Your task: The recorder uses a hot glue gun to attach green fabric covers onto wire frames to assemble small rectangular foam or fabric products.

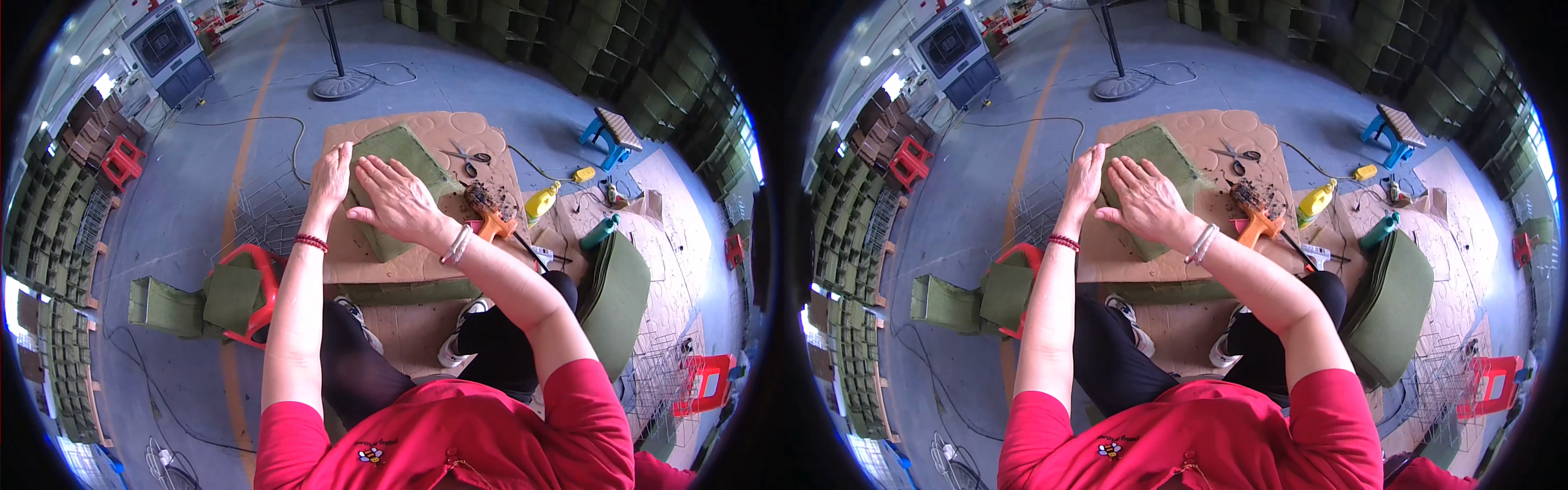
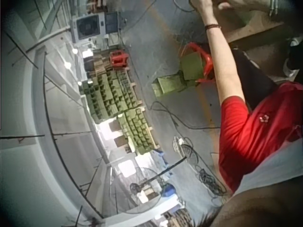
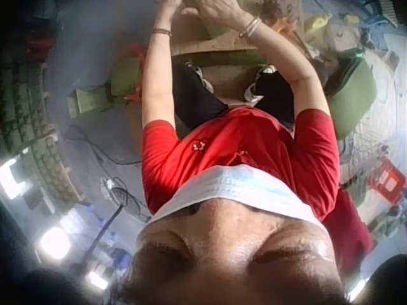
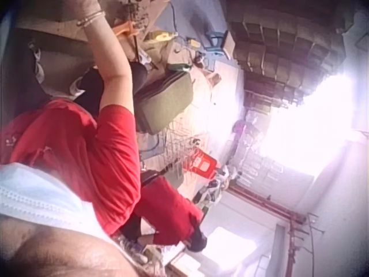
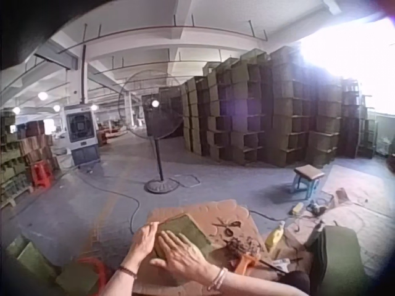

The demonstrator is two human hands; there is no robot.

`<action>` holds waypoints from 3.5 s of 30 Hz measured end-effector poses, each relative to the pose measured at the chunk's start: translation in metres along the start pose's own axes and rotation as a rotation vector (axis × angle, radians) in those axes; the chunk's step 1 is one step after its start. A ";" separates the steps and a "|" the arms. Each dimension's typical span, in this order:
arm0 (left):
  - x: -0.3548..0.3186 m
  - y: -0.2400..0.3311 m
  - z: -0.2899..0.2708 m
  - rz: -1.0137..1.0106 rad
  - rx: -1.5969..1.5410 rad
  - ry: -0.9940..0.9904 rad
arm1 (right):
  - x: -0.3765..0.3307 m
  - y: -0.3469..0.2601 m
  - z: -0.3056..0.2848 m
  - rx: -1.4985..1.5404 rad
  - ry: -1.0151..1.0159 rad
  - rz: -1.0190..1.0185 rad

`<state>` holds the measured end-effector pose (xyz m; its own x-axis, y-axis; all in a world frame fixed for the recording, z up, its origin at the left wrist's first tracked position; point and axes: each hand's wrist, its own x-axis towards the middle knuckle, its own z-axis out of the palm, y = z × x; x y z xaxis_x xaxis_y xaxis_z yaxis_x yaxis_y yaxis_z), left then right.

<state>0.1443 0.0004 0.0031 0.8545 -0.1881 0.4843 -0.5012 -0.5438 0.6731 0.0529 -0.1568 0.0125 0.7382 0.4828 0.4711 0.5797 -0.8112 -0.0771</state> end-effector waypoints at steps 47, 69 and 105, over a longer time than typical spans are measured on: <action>-0.094 -0.080 0.071 -0.812 -0.668 -0.345 | -0.177 0.002 -0.009 0.671 0.843 0.490; -0.103 -0.042 0.056 -0.752 -1.023 -0.241 | -0.207 -0.006 0.005 1.573 1.051 1.093; -0.577 -0.292 -0.321 -0.904 0.878 1.279 | -0.230 -0.017 0.084 1.393 0.109 1.173</action>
<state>-0.2464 0.5301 -0.2936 -0.0445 0.8366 0.5460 0.5891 -0.4194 0.6907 -0.0975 -0.2267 -0.1686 0.9388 -0.1370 -0.3160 -0.2888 0.1871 -0.9389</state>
